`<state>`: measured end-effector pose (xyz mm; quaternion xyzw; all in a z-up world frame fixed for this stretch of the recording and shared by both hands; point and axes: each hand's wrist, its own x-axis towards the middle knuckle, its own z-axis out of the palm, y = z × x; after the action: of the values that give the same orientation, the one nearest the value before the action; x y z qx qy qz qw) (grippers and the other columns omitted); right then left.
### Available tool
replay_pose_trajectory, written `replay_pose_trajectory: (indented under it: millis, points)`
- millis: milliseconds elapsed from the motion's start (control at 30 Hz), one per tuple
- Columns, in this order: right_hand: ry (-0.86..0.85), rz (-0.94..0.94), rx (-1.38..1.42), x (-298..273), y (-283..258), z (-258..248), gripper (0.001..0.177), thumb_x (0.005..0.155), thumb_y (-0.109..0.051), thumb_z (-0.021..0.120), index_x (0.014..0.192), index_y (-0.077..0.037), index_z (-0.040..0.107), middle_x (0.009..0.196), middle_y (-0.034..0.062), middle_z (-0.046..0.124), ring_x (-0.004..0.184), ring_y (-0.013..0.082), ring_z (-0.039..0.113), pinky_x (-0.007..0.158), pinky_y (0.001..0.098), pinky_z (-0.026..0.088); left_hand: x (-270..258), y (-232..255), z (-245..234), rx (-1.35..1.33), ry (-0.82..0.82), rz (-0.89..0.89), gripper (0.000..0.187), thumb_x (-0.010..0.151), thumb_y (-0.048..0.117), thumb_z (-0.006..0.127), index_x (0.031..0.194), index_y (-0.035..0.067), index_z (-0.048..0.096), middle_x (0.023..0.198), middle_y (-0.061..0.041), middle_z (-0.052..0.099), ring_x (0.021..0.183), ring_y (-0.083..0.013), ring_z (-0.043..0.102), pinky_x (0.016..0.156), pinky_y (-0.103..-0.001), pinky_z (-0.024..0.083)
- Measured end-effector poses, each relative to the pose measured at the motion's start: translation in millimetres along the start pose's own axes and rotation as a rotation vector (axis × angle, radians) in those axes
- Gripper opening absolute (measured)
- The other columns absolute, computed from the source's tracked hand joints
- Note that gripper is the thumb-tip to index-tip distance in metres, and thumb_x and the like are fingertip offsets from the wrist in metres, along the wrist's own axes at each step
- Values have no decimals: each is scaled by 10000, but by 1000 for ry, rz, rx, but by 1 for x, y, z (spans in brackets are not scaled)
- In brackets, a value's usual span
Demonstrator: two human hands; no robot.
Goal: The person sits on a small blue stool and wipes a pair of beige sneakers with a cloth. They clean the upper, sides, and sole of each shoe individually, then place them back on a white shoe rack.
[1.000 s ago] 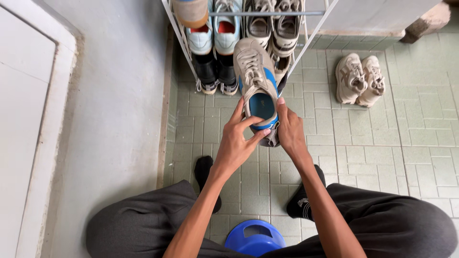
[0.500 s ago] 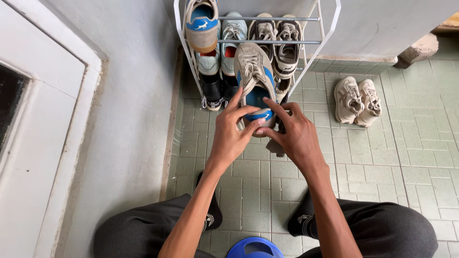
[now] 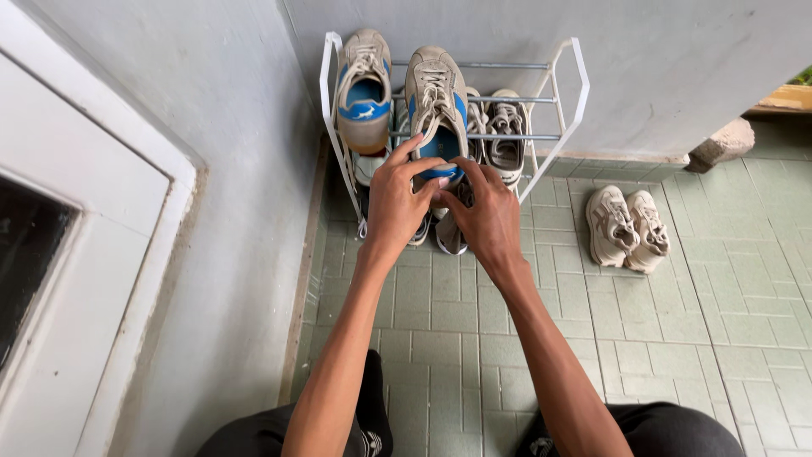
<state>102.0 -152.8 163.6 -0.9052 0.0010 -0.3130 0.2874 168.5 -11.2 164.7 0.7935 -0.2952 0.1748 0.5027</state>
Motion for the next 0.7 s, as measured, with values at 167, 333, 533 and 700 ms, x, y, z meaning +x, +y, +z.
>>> replay_pose_trajectory:
  millis: [167, 333, 533, 700]
  points:
    - [-14, 50, 12, 31, 12, 33, 531, 833, -202, 816, 1315, -83, 629, 1173, 179, 708, 896, 367, 726, 743, 473, 594, 26, -6, 4, 158, 63, -92, 297, 796, 98, 829, 1087, 69, 777, 1113, -112, 685, 999, -304, 684, 852, -420, 545]
    - [-15, 96, 50, 51, 22, 57, 561, 831, -231, 812, 1342, -95, 624, 1196, 180, 709, 869, 351, 737, 734, 464, 599, 41, -19, 12, 167, 153, -114, 300, 799, 79, 821, 1096, 68, 772, 1054, -82, 711, 882, -269, 717, 762, -395, 569]
    - [12, 99, 96, 76, 28, 66, 524, 854, -232, 810, 1333, -94, 648, 1122, 164, 748, 828, 320, 754, 699, 437, 599, 46, -40, 34, 138, 373, -24, 320, 846, 54, 798, 1162, 47, 746, 1123, -99, 743, 982, -257, 745, 850, -360, 607]
    - [-21, 89, 174, 82, 26, 58, 588, 799, -220, 839, 1343, -108, 643, 1131, 169, 743, 761, 294, 761, 675, 425, 598, 49, -45, 33, 145, 353, -62, 327, 829, 54, 801, 1152, 44, 748, 1121, -106, 746, 978, -262, 746, 857, -365, 604]
